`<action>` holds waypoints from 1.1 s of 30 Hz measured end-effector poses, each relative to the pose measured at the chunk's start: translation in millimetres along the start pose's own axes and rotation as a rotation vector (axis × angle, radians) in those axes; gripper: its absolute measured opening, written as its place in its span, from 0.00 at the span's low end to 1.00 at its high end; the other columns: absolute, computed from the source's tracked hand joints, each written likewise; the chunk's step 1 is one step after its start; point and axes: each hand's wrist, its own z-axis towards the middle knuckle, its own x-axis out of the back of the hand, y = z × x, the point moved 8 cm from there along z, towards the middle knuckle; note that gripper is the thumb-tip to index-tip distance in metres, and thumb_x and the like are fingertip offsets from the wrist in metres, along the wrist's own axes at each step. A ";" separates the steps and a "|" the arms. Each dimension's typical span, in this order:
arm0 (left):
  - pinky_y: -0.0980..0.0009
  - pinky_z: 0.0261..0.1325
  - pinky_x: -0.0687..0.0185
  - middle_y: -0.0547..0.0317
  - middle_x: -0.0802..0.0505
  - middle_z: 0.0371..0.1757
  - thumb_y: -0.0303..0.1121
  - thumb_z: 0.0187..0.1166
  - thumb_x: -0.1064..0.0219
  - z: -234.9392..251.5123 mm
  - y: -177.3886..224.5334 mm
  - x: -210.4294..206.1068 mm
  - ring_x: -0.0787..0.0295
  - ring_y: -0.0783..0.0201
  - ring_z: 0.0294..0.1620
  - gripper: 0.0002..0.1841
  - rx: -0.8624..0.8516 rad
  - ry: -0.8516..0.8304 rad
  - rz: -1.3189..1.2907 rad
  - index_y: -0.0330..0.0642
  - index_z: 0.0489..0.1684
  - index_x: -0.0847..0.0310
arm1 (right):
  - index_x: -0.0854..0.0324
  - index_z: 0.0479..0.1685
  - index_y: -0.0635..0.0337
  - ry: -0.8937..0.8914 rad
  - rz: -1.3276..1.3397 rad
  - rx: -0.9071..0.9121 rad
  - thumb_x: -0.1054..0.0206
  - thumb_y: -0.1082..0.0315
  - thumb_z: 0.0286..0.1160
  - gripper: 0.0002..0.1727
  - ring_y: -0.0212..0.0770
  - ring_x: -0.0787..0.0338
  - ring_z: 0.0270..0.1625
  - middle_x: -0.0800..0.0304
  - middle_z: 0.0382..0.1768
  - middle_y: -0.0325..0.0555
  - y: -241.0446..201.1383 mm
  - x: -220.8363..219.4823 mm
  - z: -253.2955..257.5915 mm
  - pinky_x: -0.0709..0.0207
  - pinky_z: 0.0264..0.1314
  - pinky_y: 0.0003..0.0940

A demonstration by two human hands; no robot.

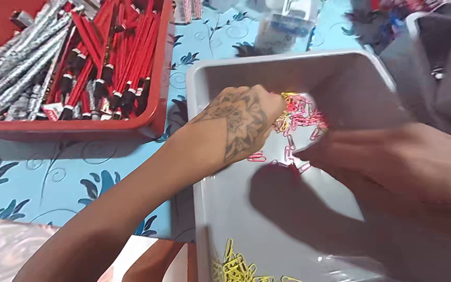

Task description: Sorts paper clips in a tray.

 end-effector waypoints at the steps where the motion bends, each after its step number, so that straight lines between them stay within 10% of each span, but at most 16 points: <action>1: 0.54 0.43 0.19 0.46 0.11 0.44 0.36 0.81 0.36 -1.4 0.5 -0.1 0.11 0.48 0.46 0.16 0.042 0.003 0.016 0.39 0.61 0.14 | 0.11 0.42 0.51 -0.034 -0.068 -0.077 0.46 0.64 0.74 0.14 0.33 0.18 0.23 0.17 0.27 0.33 17.4 -0.9 2.2 0.30 0.16 0.32; 6: 0.52 0.51 0.17 0.36 0.16 0.60 0.40 0.85 0.35 -8.4 -6.5 -9.8 0.14 0.40 0.56 0.25 0.161 -0.113 0.065 0.43 0.80 0.23 | 0.15 0.62 0.58 -0.184 -0.080 -0.387 0.27 0.65 0.76 0.17 0.54 0.09 0.39 0.13 0.48 0.53 79.4 -21.6 4.7 0.17 0.36 0.54; 14: 0.56 0.46 0.13 0.47 0.11 0.47 0.32 0.78 0.28 -7.8 -5.7 -10.1 0.10 0.50 0.45 0.15 0.144 -0.043 0.036 0.42 0.62 0.13 | 0.13 0.41 0.60 -0.210 0.014 -0.425 0.24 0.73 0.69 0.06 0.51 0.09 0.38 0.13 0.37 0.49 84.4 -25.5 6.5 0.18 0.36 0.51; 19: 0.47 0.62 0.19 0.38 0.10 0.59 0.23 0.81 0.36 -5.8 -5.4 1.5 0.12 0.41 0.61 0.16 0.283 -0.219 -0.067 0.36 0.66 0.16 | 0.17 0.57 0.73 -0.155 0.121 -0.354 0.36 0.72 0.82 0.14 0.78 0.11 0.48 0.15 0.52 0.77 82.7 -23.3 19.7 0.22 0.41 0.74; 24: 0.47 0.59 0.18 0.38 0.09 0.54 0.20 0.76 0.33 1.7 4.7 4.6 0.10 0.42 0.58 0.15 0.193 -0.234 -0.164 0.33 0.60 0.13 | 0.19 0.72 0.62 -0.272 0.205 -0.272 0.40 0.68 0.88 0.18 0.77 0.13 0.59 0.20 0.68 0.75 63.5 -26.3 31.6 0.19 0.50 0.72; 29: 0.49 0.59 0.17 0.41 0.06 0.49 0.26 0.78 0.31 -3.9 -4.8 10.3 0.09 0.44 0.55 0.11 0.213 -0.084 -0.131 0.33 0.54 0.12 | 0.13 0.65 0.54 -0.317 0.135 -0.277 0.36 0.64 0.86 0.15 0.74 0.10 0.51 0.13 0.57 0.69 62.8 -29.5 34.0 0.19 0.44 0.70; 33: 0.49 0.69 0.24 0.40 0.08 0.57 0.37 0.89 0.42 -8.7 -9.9 7.3 0.12 0.45 0.63 0.17 0.417 -0.170 -0.162 0.33 0.59 0.14 | 0.11 0.41 0.56 -0.007 -0.016 -0.186 0.30 0.65 0.75 0.05 0.55 0.08 0.30 0.11 0.33 0.51 58.8 -16.8 24.6 0.20 0.24 0.53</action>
